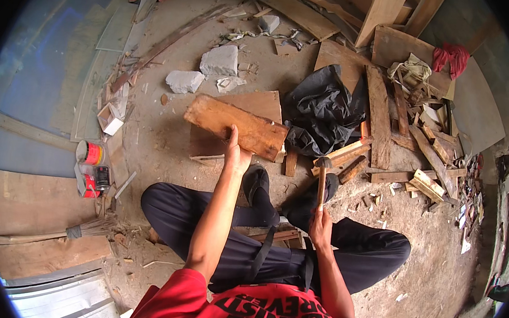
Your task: The person sits on the floor and uses a hammer to repeatedly strike a piece of wood placed on a cardboard box, splitting it into smaller pieces. The person adjusts the wood and discards the split pieces onto a pile nearby.
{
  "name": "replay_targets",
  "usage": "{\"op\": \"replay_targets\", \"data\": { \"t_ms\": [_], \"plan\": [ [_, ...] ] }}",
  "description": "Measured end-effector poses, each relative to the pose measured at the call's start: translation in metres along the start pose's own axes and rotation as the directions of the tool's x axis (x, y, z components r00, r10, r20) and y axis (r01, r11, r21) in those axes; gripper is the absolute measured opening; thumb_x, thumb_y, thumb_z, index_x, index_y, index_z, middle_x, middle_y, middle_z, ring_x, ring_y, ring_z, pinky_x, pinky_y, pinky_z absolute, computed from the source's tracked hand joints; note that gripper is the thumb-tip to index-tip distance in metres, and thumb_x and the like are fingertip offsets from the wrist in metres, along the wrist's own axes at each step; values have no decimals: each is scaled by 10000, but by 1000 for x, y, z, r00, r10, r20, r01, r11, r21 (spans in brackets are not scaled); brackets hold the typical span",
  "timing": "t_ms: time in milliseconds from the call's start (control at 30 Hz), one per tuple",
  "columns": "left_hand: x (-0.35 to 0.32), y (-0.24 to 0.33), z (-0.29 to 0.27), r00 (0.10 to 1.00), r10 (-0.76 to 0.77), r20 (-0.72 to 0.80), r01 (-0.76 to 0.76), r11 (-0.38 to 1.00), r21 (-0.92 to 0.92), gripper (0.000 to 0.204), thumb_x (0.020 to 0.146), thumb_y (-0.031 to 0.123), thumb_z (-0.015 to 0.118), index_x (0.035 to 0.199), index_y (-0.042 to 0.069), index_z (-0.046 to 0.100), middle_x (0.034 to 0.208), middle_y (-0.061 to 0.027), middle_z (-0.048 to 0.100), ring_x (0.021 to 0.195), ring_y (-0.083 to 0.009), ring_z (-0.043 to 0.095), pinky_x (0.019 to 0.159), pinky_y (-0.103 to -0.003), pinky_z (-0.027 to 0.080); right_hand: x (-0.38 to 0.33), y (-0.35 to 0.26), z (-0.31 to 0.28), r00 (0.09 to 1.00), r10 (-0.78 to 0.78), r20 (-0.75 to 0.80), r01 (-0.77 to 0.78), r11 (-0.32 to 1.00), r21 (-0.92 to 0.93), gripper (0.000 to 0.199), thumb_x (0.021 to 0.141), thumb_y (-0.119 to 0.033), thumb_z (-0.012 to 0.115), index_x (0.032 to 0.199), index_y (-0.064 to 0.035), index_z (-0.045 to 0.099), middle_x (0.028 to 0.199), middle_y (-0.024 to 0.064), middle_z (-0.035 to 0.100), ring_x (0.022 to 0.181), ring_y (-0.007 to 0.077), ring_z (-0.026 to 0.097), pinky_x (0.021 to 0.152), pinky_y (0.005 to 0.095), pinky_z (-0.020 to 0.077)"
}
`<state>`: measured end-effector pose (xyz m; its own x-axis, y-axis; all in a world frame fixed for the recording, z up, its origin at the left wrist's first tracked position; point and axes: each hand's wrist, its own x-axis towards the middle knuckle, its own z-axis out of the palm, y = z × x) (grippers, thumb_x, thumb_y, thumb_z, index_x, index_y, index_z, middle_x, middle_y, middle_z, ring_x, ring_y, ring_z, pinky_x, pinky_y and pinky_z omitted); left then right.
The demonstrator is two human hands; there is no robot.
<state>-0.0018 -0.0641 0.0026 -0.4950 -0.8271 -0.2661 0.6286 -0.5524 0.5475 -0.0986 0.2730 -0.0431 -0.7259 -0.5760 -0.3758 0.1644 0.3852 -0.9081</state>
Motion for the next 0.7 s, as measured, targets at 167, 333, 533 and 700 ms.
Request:
{"op": "replay_targets", "data": {
  "t_ms": [167, 333, 533, 700],
  "plan": [
    [-1, -29, -2, 988, -129, -84, 130, 991, 5, 725, 976, 563, 586, 1503, 113, 372, 1534, -85, 424, 1365, -228, 429, 1104, -464, 385, 0, 3, 0, 999, 32, 12, -32, 999, 9, 461, 1086, -470, 412, 980, -43, 551, 597, -54, 395, 456, 48, 367, 416, 243, 286],
    [-12, -31, 14, 932, -305, -197, 359, 860, 364, 696, 984, 539, 585, 1459, 62, 411, 1436, -152, 515, 1312, -250, 500, 1016, -455, 467, 2, 6, -1, 998, 59, -12, -58, 996, 70, 438, 1083, -475, 418, 989, -67, 545, 597, -51, 405, 444, 50, 373, 405, 237, 300],
    [-41, 13, 38, 850, -518, -91, 317, 367, 874, 549, 994, 536, 579, 1086, 6, 689, 1020, -124, 741, 870, -180, 723, 739, -310, 571, 2, 5, -4, 998, 61, -19, -59, 994, 96, 426, 1083, -471, 419, 990, -71, 533, 589, -51, 394, 437, 49, 363, 395, 234, 288],
    [11, 6, 28, 850, 86, 519, -476, -298, 828, 457, 988, 406, 605, 1250, 32, 613, 1321, -185, 604, 1276, -331, 538, 1057, -536, 399, -5, -6, 4, 1000, 22, 4, -22, 996, 92, 425, 1082, -471, 419, 994, -67, 515, 585, -60, 379, 444, 42, 357, 395, 231, 284]
  ]
}}
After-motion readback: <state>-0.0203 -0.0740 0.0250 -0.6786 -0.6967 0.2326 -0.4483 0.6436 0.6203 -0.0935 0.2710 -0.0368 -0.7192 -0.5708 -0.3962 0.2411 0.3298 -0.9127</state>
